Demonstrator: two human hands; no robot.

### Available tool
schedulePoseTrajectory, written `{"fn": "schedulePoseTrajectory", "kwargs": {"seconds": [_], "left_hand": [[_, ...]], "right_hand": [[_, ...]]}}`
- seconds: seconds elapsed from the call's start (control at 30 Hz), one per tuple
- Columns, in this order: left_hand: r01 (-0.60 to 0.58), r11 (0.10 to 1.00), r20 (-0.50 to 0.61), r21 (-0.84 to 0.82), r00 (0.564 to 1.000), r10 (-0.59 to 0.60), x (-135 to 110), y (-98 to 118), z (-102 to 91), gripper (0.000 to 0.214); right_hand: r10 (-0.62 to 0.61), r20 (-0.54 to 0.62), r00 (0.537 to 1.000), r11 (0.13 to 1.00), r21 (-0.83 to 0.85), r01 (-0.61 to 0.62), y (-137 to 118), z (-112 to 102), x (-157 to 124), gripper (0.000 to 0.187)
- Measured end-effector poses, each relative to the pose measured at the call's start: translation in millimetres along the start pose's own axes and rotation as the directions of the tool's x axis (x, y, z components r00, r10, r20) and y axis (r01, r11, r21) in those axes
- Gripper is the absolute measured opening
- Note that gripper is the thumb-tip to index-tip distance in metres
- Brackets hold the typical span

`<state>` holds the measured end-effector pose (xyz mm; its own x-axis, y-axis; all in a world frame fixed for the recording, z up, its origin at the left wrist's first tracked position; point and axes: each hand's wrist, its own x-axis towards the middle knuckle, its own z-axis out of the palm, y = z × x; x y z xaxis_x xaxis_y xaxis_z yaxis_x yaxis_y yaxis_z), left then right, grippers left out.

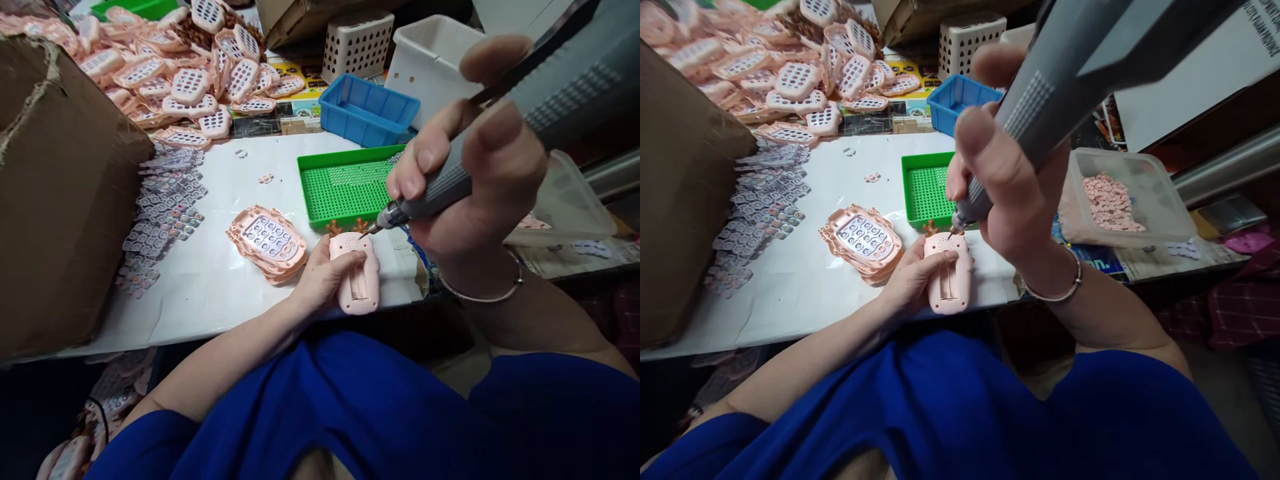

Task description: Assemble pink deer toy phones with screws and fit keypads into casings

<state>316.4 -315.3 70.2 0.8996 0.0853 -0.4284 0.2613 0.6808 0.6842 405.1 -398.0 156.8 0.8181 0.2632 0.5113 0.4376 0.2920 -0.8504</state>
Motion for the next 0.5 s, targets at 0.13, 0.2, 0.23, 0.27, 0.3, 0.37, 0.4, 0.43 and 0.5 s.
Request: {"fn": "schedulePoseTrajectory", "kwargs": {"seconds": [0.13,0.2,0.23,0.27,0.3,0.37,0.4,0.43,0.5], "left_hand": [[-0.041,0.999,0.019,-0.009,0.999,0.041,0,-2,0.9,0.046],[-0.049,0.999,0.024,-0.006,0.998,0.049,0,-2,1.1,0.045],[-0.049,0.999,0.025,-0.003,0.998,0.049,0,-2,1.1,0.044],[-0.047,0.999,0.025,0.001,0.999,0.046,0,-2,1.0,0.043],[-0.042,0.999,0.025,0.006,0.999,0.042,-1,-2,0.9,0.043],[-0.034,0.999,0.025,0.018,0.999,0.034,-1,-1,0.5,0.042],[-0.03,0.999,0.024,0.022,0.999,0.029,-1,-2,0.4,0.042],[-0.028,0.999,0.022,0.026,0.999,0.027,-1,-2,0.2,0.042],[-0.025,0.999,0.017,0.026,1.0,0.025,0,-3,-0.2,0.041]], "right_hand": [[-0.098,0.045,0.994,0.968,0.236,0.085,2,15,-13,0.031],[-0.083,0.086,0.993,0.977,0.204,0.064,6,17,-14,0.031],[-0.07,0.1,0.992,0.982,0.18,0.052,9,16,-15,0.031],[-0.056,0.111,0.992,0.987,0.159,0.037,11,16,-15,0.031],[-0.041,0.124,0.991,0.989,0.146,0.023,13,15,-16,0.032],[-0.023,0.142,0.99,0.986,0.166,0.0,17,14,-18,0.032],[-0.014,0.155,0.988,0.983,0.184,-0.015,20,14,-19,0.032],[-0.01,0.166,0.986,0.979,0.202,-0.024,22,15,-20,0.031],[-0.029,0.17,0.985,0.976,0.22,-0.01,28,16,-23,0.029]]}}
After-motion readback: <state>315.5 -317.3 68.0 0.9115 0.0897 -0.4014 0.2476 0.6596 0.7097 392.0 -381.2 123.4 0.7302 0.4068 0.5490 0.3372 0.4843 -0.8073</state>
